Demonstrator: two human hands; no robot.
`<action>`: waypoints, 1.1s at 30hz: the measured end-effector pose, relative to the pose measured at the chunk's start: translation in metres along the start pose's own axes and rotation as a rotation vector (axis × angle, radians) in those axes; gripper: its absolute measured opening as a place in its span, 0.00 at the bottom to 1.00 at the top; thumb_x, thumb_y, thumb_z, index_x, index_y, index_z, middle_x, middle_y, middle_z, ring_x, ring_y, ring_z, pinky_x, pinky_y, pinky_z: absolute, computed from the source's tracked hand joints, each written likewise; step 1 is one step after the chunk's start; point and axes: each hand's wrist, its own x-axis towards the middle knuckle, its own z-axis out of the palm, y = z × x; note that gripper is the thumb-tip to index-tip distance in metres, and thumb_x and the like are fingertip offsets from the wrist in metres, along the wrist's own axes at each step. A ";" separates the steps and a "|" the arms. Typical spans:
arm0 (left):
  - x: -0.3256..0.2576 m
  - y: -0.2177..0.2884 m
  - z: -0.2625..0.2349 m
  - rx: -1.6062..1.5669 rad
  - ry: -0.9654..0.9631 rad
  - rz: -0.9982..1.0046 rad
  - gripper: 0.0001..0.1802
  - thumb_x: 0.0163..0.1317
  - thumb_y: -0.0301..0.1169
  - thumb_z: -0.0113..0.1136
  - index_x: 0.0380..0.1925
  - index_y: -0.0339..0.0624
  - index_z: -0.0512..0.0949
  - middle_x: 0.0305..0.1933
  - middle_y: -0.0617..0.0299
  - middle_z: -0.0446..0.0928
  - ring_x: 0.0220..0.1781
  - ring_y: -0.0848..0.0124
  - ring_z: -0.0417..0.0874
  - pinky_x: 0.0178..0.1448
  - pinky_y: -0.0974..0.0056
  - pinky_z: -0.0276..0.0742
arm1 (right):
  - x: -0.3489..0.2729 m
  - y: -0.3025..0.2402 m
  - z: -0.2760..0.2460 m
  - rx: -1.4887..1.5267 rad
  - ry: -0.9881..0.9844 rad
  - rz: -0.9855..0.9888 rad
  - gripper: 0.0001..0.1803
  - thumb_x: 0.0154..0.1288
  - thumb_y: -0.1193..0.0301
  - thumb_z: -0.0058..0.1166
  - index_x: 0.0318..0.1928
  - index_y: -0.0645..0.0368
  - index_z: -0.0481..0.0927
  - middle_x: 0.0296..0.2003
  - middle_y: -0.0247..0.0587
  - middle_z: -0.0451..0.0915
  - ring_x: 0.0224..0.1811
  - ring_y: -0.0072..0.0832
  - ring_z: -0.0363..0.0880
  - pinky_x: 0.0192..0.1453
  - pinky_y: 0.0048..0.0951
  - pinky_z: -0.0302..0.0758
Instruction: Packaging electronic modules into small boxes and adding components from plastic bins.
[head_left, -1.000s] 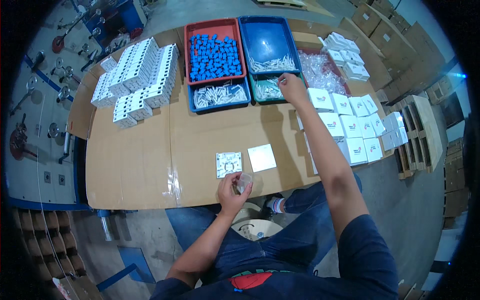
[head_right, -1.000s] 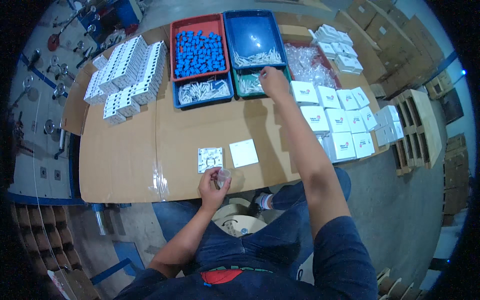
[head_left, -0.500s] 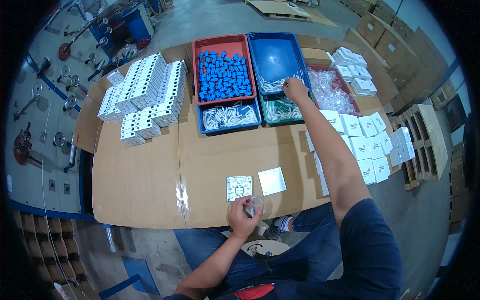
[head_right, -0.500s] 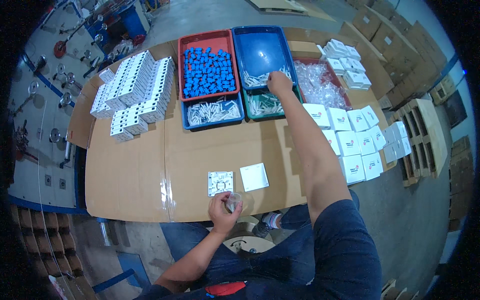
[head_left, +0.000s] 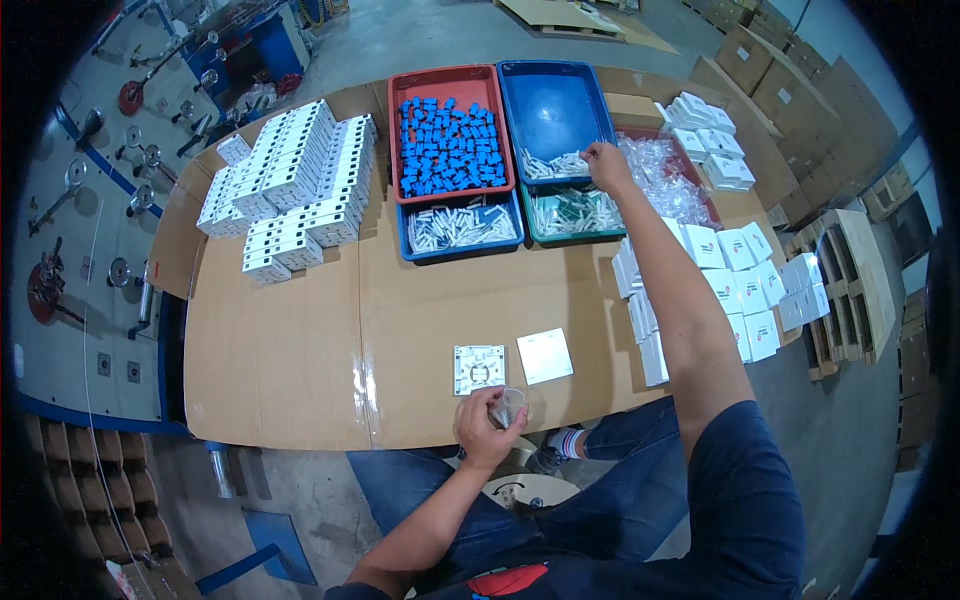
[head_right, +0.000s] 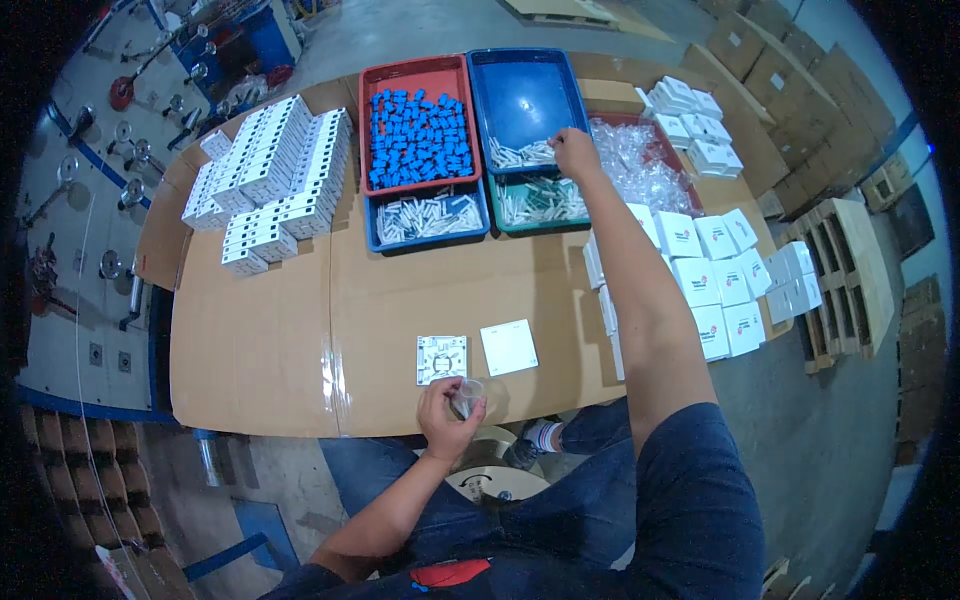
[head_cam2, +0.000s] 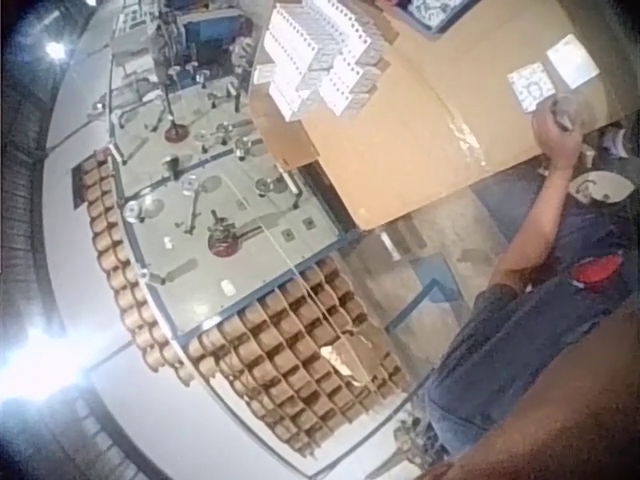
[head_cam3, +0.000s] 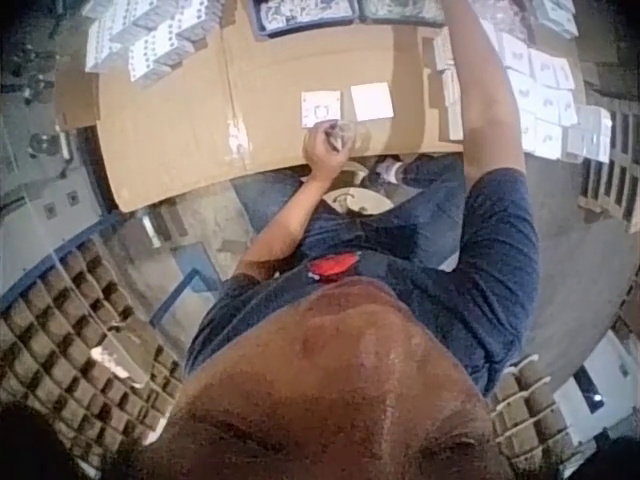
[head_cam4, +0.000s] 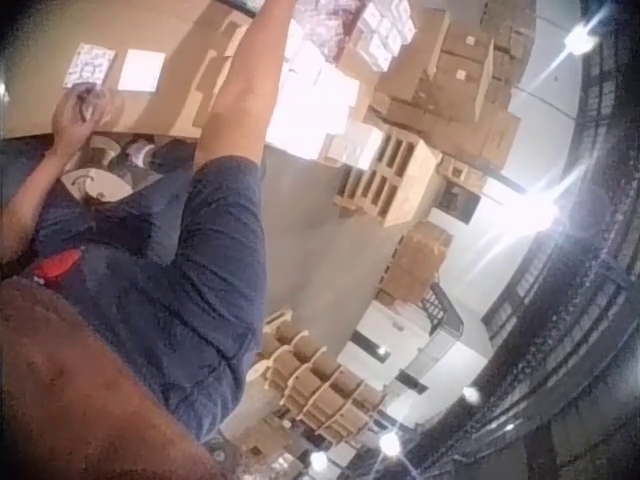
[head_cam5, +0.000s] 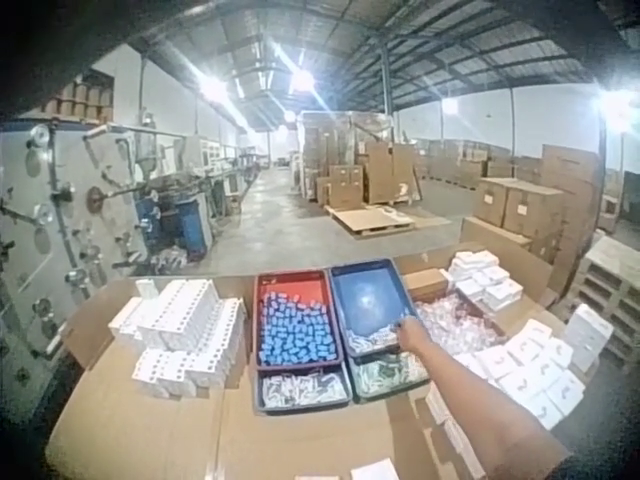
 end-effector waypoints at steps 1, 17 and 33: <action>-0.001 0.000 0.000 -0.009 0.009 -0.011 0.25 0.48 0.36 0.80 0.45 0.42 0.81 0.39 0.59 0.80 0.37 0.62 0.81 0.44 0.58 0.78 | -0.003 -0.002 -0.004 0.000 0.001 -0.002 0.11 0.68 0.66 0.62 0.41 0.62 0.88 0.41 0.60 0.86 0.47 0.55 0.85 0.52 0.50 0.80; 0.007 -0.006 0.001 -0.134 0.049 0.022 0.28 0.50 0.36 0.80 0.49 0.41 0.80 0.42 0.56 0.81 0.39 0.61 0.81 0.44 0.58 0.77 | -0.290 -0.124 -0.066 0.479 -0.364 0.007 0.13 0.74 0.68 0.61 0.51 0.61 0.88 0.32 0.31 0.84 0.30 0.15 0.71 0.35 0.23 0.69; -0.003 0.000 -0.006 -0.282 -0.041 0.053 0.29 0.50 0.31 0.79 0.52 0.40 0.78 0.51 0.54 0.82 0.53 0.55 0.84 0.54 0.56 0.80 | -0.393 -0.173 -0.041 0.570 -0.388 0.047 0.06 0.65 0.75 0.66 0.40 0.64 0.86 0.45 0.38 0.79 0.24 0.19 0.71 0.29 0.26 0.70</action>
